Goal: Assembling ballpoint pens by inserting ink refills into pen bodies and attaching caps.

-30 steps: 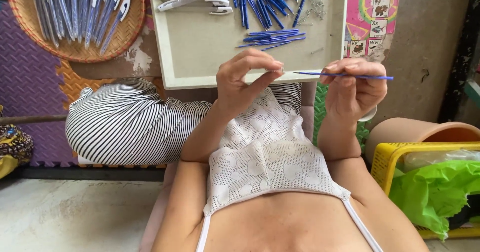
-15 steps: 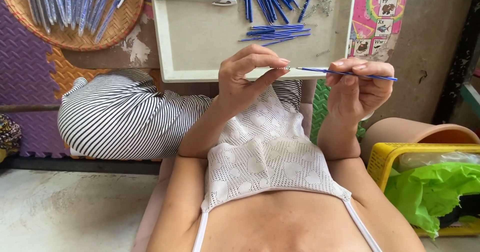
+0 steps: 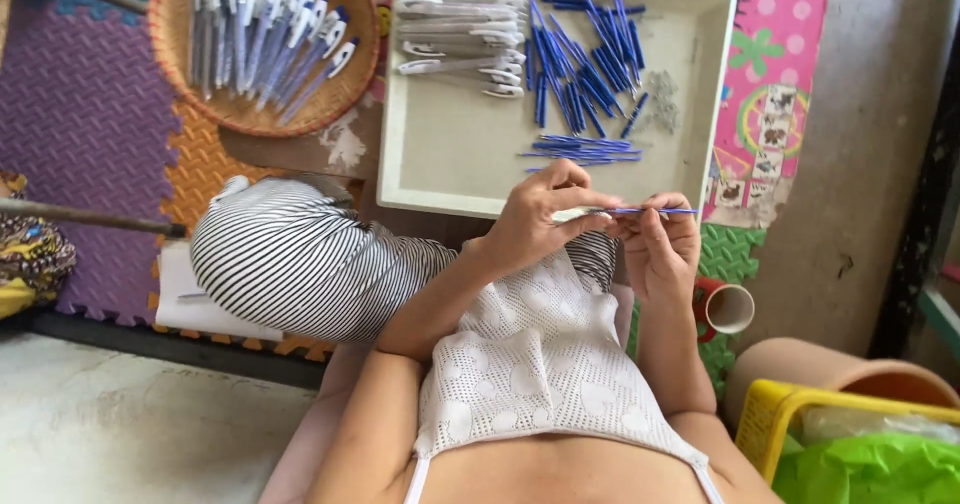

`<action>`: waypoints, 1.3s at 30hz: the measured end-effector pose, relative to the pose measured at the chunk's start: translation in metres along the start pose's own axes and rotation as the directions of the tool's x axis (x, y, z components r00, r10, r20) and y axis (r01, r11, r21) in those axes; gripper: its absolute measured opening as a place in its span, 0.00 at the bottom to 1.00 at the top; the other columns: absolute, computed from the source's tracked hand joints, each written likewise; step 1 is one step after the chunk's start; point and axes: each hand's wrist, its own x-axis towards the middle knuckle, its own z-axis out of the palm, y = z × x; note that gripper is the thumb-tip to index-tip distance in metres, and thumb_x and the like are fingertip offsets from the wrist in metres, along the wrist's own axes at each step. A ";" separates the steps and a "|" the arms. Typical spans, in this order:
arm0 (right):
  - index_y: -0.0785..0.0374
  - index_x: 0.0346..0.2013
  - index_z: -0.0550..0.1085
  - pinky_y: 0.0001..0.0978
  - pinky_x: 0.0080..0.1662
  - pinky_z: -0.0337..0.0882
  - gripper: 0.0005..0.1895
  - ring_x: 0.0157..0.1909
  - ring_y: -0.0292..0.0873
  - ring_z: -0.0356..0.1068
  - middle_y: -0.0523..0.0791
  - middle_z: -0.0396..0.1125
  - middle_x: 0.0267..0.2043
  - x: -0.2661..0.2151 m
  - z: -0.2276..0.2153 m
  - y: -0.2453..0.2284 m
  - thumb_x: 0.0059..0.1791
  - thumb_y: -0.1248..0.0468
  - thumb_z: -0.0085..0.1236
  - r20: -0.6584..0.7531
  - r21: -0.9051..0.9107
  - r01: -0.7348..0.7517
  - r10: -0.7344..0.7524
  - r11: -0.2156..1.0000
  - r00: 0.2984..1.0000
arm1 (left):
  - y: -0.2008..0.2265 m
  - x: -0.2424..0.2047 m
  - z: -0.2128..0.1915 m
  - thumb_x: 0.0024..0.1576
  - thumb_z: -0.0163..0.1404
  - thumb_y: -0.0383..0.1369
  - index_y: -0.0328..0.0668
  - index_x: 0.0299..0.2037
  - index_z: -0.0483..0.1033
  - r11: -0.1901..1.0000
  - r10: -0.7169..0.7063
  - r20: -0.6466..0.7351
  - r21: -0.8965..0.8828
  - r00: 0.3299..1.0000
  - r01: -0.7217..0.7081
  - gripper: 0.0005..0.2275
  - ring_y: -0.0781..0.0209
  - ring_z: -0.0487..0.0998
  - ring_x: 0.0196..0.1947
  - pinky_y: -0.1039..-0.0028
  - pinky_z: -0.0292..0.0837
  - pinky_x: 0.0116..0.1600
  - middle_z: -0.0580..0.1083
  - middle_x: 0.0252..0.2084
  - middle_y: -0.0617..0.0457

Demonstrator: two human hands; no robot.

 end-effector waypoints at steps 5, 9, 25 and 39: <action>0.59 0.55 0.63 0.29 0.51 0.77 0.06 0.46 0.43 0.81 0.60 0.76 0.51 0.002 -0.015 -0.004 0.63 0.64 0.43 -0.036 0.094 -0.146 0.150 0.985 0.988 | -0.118 -0.004 -0.027 0.67 0.56 0.35 0.46 0.70 0.72 0.939 -0.009 0.020 0.345 1.000 0.002 0.21 0.45 0.74 0.63 0.57 0.64 0.70 0.77 0.58 0.43; 0.60 0.53 0.70 0.27 0.47 0.74 0.05 0.42 0.40 0.76 0.55 0.75 0.54 0.004 -0.005 -0.023 0.64 0.68 0.47 -0.023 0.249 -0.189 0.201 0.950 0.979 | -0.139 0.026 -0.077 0.60 0.62 0.27 0.57 0.59 0.74 0.632 -0.021 -0.205 0.755 0.979 0.172 0.19 0.69 0.75 0.35 0.77 0.76 0.48 0.78 0.51 0.60; 0.59 0.55 0.66 0.27 0.49 0.78 0.06 0.50 0.43 0.78 0.59 0.73 0.56 0.012 0.043 -0.031 0.63 0.67 0.51 0.031 -0.056 0.140 -0.138 0.989 0.990 | -0.022 0.018 -0.057 0.65 0.57 0.21 0.40 0.57 0.78 0.510 -0.470 -0.161 -0.852 0.868 0.118 0.11 0.60 0.85 0.45 0.74 0.86 0.50 0.83 0.50 0.47; 0.68 0.43 0.63 0.36 0.38 0.77 0.09 0.34 0.55 0.78 0.71 0.74 0.45 0.024 0.076 -0.020 0.59 0.66 0.51 0.132 -0.329 0.406 -0.384 0.853 0.914 | -0.018 -0.024 -0.018 0.67 0.53 0.26 0.39 0.58 0.68 0.380 -0.545 -0.021 -0.897 0.838 0.225 0.11 0.46 0.86 0.49 0.66 0.88 0.53 0.79 0.53 0.33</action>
